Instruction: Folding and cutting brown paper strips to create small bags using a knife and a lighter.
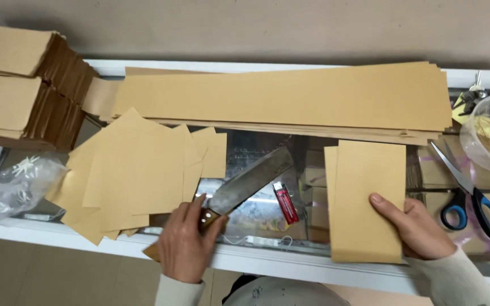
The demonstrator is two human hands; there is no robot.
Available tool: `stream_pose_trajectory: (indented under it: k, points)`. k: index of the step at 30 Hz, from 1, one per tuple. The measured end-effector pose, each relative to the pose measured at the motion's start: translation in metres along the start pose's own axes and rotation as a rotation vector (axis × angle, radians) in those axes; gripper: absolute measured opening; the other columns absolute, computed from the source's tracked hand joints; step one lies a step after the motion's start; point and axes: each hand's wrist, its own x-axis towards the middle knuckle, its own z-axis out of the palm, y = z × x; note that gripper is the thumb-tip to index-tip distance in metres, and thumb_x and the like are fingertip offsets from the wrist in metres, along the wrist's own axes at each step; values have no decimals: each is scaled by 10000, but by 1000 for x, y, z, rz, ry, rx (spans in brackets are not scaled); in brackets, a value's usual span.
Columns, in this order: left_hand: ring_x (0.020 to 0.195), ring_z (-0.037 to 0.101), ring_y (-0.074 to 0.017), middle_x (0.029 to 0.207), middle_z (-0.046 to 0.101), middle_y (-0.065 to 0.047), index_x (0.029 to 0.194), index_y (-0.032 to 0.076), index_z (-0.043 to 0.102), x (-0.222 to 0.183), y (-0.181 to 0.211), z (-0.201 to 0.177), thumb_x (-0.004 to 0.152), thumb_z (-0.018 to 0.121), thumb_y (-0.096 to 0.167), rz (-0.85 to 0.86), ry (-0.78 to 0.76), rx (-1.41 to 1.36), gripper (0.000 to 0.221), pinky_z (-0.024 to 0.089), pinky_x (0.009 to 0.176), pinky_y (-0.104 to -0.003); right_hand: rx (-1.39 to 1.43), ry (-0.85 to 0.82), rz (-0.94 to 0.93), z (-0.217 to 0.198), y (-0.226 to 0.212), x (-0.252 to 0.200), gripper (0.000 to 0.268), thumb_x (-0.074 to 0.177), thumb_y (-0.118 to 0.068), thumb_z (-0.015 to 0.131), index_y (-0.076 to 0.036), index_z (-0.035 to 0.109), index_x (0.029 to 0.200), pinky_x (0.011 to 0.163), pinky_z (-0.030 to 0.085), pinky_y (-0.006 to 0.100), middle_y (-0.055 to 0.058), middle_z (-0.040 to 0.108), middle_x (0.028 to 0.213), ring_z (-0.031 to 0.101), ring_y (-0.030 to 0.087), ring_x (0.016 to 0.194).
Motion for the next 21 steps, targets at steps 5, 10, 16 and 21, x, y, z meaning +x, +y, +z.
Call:
stream_pose_trajectory:
  k: [5,10,16,21]
  points:
    - [942,713,-320,1104,717,-93,1437,128,726,0,-6,3,973,853,467,65,32,-12,589,566,742,-494,-2,-40,-71,20,7,8,514,1073,-228,687,247,798,1236,918,612,542,382,854,1221,784,455,1044]
    - [1083,625,-309,1138,764,-57,1515,175,706,5,-7,-2,969,817,553,127,13,29,673,480,867,-492,45,-61,-72,48,15,5,510,1061,-224,690,240,809,1236,916,632,552,395,865,1227,796,473,1029]
    - [1037,794,-194,1148,804,-48,1724,177,488,22,51,-21,867,977,378,2,-135,-740,1007,653,971,-348,26,-228,-104,99,30,-4,558,1037,-292,669,201,852,1225,838,673,537,338,907,1215,833,423,1012]
    - [699,584,-100,885,637,15,1786,165,395,28,41,-42,1060,695,223,-124,-218,-1059,787,508,645,-275,-171,-416,-245,144,33,-17,529,1004,-292,697,157,920,1175,904,716,443,230,975,1197,883,300,1042]
